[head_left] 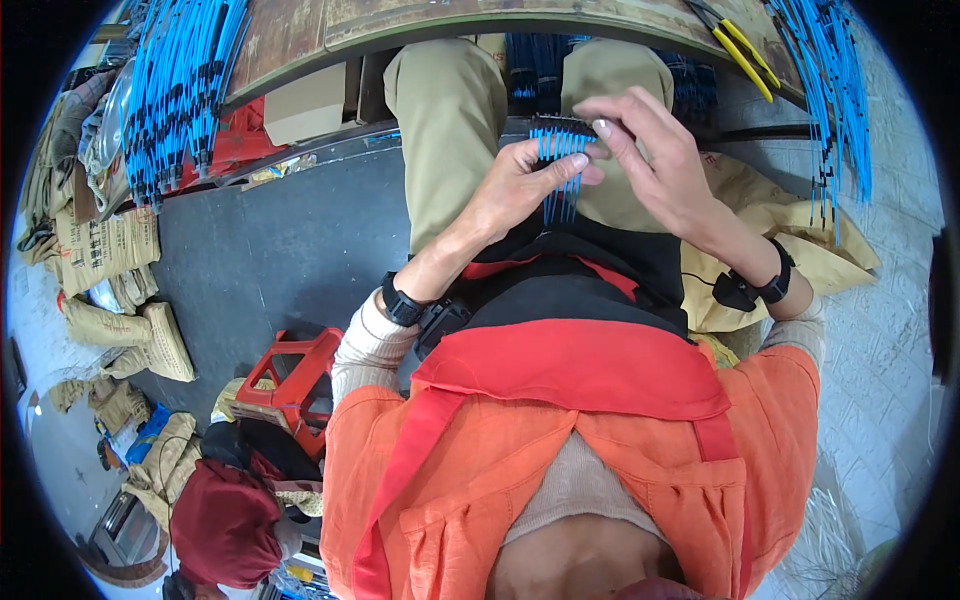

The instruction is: Assembling blue plastic strips onto a central hub and using pliers to secure the components.

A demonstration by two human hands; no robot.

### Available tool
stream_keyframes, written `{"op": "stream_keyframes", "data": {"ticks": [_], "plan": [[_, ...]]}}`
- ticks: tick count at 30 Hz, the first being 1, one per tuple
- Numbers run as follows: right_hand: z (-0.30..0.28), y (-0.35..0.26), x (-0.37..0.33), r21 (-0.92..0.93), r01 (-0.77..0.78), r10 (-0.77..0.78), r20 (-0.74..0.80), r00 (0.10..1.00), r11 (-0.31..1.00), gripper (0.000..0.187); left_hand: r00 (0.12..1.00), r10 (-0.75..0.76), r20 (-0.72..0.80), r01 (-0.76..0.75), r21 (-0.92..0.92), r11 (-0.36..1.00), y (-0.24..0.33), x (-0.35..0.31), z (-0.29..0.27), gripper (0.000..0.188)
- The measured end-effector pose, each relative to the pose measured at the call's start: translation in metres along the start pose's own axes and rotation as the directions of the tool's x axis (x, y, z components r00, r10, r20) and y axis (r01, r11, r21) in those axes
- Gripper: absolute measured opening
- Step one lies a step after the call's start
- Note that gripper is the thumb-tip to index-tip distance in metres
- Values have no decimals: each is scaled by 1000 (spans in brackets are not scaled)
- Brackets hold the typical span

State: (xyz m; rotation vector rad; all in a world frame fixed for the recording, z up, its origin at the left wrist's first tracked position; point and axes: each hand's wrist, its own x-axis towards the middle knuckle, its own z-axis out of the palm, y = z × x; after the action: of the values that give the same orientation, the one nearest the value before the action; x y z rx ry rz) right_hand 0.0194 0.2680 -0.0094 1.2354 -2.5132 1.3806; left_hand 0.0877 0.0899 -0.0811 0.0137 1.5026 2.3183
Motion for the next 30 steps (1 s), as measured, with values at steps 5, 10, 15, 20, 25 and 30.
{"op": "stream_keyframes", "data": {"ticks": [5,10,15,20,25,30], "plan": [[5,7,11,0,-2,2,2,1000,1000,19,1000,3,-1,-3,14,1000,6,1,-5,29],[2,6,15,-63,58,-56,33,998,996,19,1000,13,-12,-13,-7,1000,7,6,-8,27],[7,21,17,115,-61,58,30,998,991,17,1000,-18,-5,18,-33,999,4,11,-11,25],[7,27,18,131,-41,37,35,999,990,16,999,-31,13,32,-39,999,7,12,-11,25],[0,19,19,143,-71,63,60,996,987,18,999,-45,-4,45,-75,996,12,9,-9,27],[3,20,13,198,-129,120,55,991,972,20,999,-30,13,31,-54,998,11,9,-8,27]]}}
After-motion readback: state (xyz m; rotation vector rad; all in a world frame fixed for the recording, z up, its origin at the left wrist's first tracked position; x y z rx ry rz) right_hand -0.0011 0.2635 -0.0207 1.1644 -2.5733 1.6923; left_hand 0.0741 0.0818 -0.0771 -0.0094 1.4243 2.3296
